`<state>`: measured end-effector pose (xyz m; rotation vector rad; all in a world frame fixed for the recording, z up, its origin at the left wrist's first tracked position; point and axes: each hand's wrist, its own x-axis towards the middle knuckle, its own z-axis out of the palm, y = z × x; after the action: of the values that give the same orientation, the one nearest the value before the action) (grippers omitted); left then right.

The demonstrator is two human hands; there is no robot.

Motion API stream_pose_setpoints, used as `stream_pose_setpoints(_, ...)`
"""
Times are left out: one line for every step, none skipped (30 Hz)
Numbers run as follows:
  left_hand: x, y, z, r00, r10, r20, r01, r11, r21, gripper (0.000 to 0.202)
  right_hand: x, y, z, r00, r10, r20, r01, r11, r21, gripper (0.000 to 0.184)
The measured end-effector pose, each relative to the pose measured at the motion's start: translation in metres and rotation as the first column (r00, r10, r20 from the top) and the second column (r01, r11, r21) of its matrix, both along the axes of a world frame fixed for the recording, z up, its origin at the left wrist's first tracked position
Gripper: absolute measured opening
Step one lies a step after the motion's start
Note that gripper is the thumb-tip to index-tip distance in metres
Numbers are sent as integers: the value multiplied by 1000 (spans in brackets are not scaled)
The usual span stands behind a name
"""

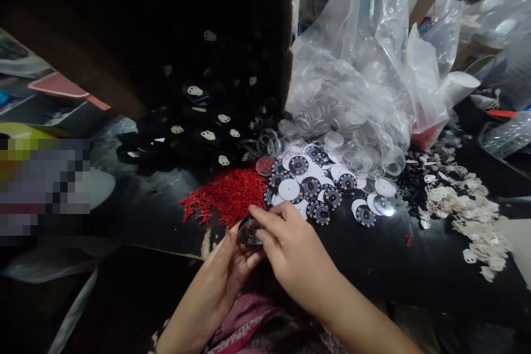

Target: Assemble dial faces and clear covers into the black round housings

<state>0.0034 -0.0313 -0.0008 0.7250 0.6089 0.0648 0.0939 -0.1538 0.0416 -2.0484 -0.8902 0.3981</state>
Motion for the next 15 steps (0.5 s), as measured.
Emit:
stream_pose_setpoints(-1,0,-1,1000,-12,-1,12,999,47,36,-6,1,-2,1000,3,20,-3,1000,-22,40)
stream_pose_setpoints(-2,0,-3,1000,-29,-3,29,995,100,38,-8,2,-3,999,12,34,-10,999,-39,41)
stream_pose_setpoints(-3,0,-5,999,-48,-7,49,986,157,40,-9,2,-4,999,25,38,-23,999,-44,40)
stream_pose_setpoints(-5,0,-6,998,-62,-12,63,974,220,40,-7,3,-4,999,30,33,-29,999,-36,37)
stream_pose_setpoints(-6,0,-7,997,-78,-15,79,956,283,41,-5,4,-4,999,18,30,-18,1000,-21,32)
stream_pose_setpoints(-8,0,-7,995,-97,-15,96,934,344,42,-4,5,-3,999,-11,35,11,1000,-8,27)
stream_pose_setpoints(-9,0,-7,992,-124,-15,119,910,396,43,-3,7,-3,997,-51,55,52,999,-2,27)
stream_pose_setpoints(-11,-1,-7,987,-159,-12,148,888,436,45,-3,9,-3,991,-95,92,96,995,-1,30)
stream_pose_setpoints(-13,-1,-6,980,-197,-8,178,867,465,46,-5,12,-3,981,-130,146,131,991,3,33)
stream_pose_setpoints(-14,-2,-5,973,-230,-3,201,846,493,46,-6,14,-4,967,-151,205,151,988,13,35)
stream_pose_setpoints(-15,-2,-4,968,-252,-1,215,825,522,45,-8,17,-5,952,-160,260,157,987,31,36)
stream_pose_setpoints(-16,-3,-3,965,-262,-1,219,804,553,44,-9,19,-7,939,-164,300,155,986,56,36)
stream_pose_setpoints(-16,-3,-2,965,-263,-3,215,783,584,43,-10,21,-9,930,-170,326,150,985,86,35)
stream_pose_setpoints(-17,-3,-2,966,-258,-6,208,765,609,41,-10,23,-11,925,-177,336,146,983,115,34)
stream_pose_setpoints(-16,-3,-1,968,-249,-6,198,755,625,40,-11,25,-13,925,-185,333,145,979,142,34)
